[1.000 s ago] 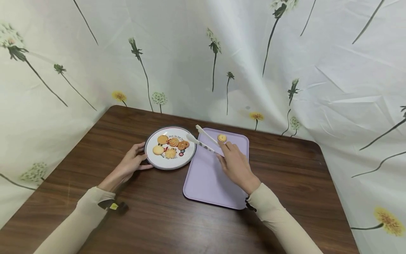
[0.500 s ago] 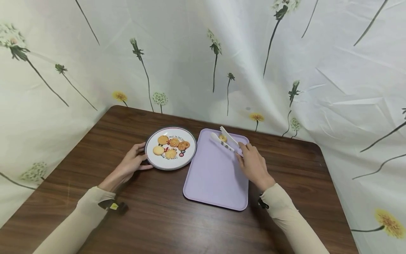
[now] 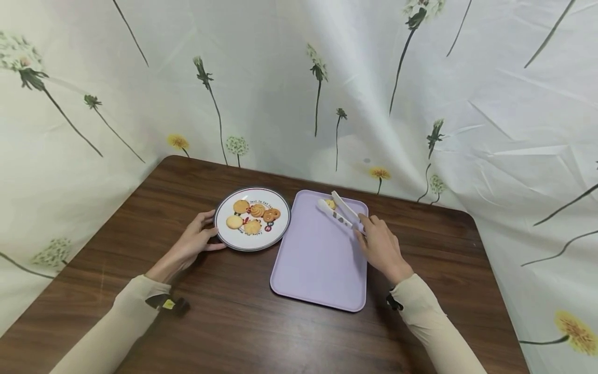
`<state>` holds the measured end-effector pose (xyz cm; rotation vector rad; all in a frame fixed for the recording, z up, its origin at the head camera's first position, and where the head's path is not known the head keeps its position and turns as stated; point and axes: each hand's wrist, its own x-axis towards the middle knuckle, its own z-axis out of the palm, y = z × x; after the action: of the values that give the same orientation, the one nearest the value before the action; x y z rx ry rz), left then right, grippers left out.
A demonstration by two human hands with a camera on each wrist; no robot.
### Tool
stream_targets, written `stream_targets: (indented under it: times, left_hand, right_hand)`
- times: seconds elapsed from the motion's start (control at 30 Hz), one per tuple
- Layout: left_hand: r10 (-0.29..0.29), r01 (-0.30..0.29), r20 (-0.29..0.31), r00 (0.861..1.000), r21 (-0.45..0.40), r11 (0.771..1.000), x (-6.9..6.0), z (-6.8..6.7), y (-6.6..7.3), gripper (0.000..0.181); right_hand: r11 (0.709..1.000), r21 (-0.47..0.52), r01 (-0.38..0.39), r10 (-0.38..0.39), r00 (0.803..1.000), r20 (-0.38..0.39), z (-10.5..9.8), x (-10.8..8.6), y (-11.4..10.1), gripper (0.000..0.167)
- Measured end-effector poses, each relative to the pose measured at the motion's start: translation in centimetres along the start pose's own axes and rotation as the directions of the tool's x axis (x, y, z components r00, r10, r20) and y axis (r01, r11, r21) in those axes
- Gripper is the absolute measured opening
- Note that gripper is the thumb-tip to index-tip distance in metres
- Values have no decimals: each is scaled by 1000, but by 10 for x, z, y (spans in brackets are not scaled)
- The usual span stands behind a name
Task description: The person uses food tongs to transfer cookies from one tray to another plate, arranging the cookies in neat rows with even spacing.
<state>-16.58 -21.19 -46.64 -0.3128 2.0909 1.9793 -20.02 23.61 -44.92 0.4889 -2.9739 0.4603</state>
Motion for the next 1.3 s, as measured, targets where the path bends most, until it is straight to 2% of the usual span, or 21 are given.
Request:
stream_targets:
  times: [0.27,0.63,1.3]
  left_hand:
    - [6,-6,4,1000,3,1000,1,0,-1,63]
    - [20,-20,8,1000,5,1000,2,0,-4,63]
    - [25,-25,15,1000,4,1000,2,0,-5,63]
  right_hand:
    - [1000,-17,6,-6,1000,1,2,-4,2,47]
    - [998,-36,49,-51,996,-67,6,-6,3,39]
    - [997,-33,63,-66,989,-129,7,-18,1,32]
